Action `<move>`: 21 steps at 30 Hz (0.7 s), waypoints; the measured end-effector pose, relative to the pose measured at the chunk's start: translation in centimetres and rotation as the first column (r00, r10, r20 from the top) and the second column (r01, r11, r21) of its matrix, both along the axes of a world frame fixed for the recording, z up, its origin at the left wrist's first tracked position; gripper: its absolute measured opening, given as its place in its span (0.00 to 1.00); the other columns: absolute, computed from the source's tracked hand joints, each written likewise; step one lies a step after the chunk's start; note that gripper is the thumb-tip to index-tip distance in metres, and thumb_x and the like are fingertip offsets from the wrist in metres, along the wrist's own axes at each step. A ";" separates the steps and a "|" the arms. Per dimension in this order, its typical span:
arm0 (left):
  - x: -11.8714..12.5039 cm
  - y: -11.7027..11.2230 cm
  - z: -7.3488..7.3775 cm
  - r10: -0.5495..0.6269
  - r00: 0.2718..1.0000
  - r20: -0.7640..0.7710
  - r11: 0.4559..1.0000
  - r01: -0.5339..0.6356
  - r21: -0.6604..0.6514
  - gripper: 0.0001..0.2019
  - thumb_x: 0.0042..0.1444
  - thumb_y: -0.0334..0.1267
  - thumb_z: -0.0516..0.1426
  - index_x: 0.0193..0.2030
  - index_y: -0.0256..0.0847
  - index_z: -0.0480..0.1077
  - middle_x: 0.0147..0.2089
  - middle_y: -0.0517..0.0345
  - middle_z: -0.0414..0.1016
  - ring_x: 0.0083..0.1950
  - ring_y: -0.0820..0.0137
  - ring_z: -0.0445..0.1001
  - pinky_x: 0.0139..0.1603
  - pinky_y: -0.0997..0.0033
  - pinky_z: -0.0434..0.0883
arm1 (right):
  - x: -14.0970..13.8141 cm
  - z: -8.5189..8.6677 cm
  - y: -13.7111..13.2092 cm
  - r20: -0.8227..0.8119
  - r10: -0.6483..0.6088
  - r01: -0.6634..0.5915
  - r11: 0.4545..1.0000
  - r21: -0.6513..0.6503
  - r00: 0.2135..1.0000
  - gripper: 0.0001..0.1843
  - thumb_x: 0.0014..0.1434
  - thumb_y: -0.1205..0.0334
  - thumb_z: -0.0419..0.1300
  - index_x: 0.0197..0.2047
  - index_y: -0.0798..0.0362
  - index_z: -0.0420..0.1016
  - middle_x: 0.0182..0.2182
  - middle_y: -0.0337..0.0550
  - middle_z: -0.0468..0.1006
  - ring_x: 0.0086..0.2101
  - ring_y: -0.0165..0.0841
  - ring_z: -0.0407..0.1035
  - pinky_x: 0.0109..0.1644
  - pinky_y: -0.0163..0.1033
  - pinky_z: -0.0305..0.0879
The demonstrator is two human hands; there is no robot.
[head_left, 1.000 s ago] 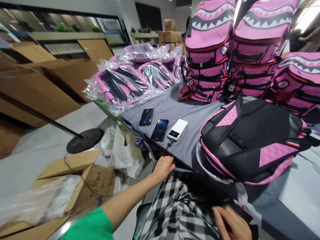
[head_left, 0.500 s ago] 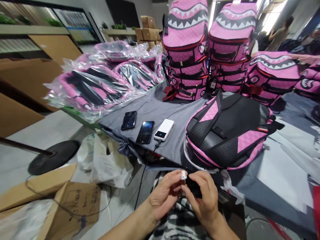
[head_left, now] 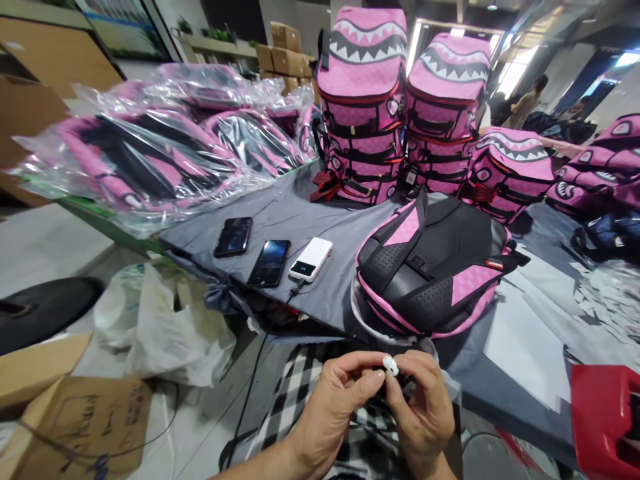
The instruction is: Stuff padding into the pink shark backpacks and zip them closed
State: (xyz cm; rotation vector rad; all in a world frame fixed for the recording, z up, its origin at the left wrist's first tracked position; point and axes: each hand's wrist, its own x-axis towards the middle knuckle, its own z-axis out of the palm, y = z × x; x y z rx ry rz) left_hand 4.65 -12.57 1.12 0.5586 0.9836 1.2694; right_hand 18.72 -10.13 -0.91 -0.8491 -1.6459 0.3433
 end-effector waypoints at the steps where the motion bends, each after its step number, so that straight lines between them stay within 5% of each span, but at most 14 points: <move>1: -0.2 -0.1 0.1 0.016 0.996 -0.090 0.999 -0.012 0.043 0.20 0.45 0.53 0.70 0.39 0.42 0.83 0.26 0.58 0.72 0.28 0.75 0.64 0.31 0.76 0.66 | 0.1 0.2 0.0 -0.037 0.037 -0.038 0.998 -0.050 0.999 0.09 0.61 0.69 0.64 0.44 0.49 0.76 0.34 0.42 0.77 0.36 0.34 0.73 0.40 0.40 0.73; 5: -0.6 -0.7 0.7 0.260 0.851 -0.456 0.927 -0.088 0.365 0.08 0.55 0.45 0.65 0.39 0.48 0.84 0.27 0.57 0.72 0.29 0.73 0.67 0.28 0.77 0.66 | 0.1 0.7 0.0 -0.243 0.189 -0.246 0.941 -0.231 0.951 0.03 0.61 0.61 0.65 0.38 0.51 0.76 0.31 0.42 0.75 0.33 0.32 0.72 0.35 0.35 0.72; 10: -0.5 -0.8 1.3 0.444 0.729 -0.520 0.788 -0.042 0.614 0.11 0.59 0.36 0.64 0.45 0.57 0.82 0.32 0.59 0.73 0.31 0.74 0.70 0.29 0.79 0.68 | -0.1 0.1 -0.5 -0.468 0.189 -0.396 0.828 -0.396 0.863 0.09 0.60 0.55 0.67 0.37 0.52 0.78 0.30 0.41 0.75 0.32 0.31 0.71 0.35 0.33 0.71; 15: -0.5 -0.7 1.2 0.381 0.736 -0.559 0.825 0.002 0.565 0.09 0.59 0.39 0.65 0.44 0.57 0.82 0.30 0.58 0.72 0.32 0.73 0.70 0.31 0.77 0.68 | -0.4 0.1 -0.9 -0.606 0.148 -0.500 0.730 -0.466 0.781 0.09 0.56 0.55 0.70 0.36 0.51 0.80 0.30 0.38 0.77 0.27 0.27 0.68 0.31 0.30 0.68; 21: 0.0 -0.6 1.1 0.240 0.863 -0.444 0.908 -0.037 0.418 0.05 0.54 0.41 0.67 0.38 0.53 0.84 0.30 0.57 0.73 0.30 0.73 0.70 0.25 0.78 0.65 | -1.0 0.5 -0.7 -0.662 0.103 -0.542 0.673 -0.503 0.743 0.12 0.52 0.51 0.71 0.35 0.50 0.80 0.28 0.37 0.75 0.24 0.25 0.63 0.29 0.30 0.64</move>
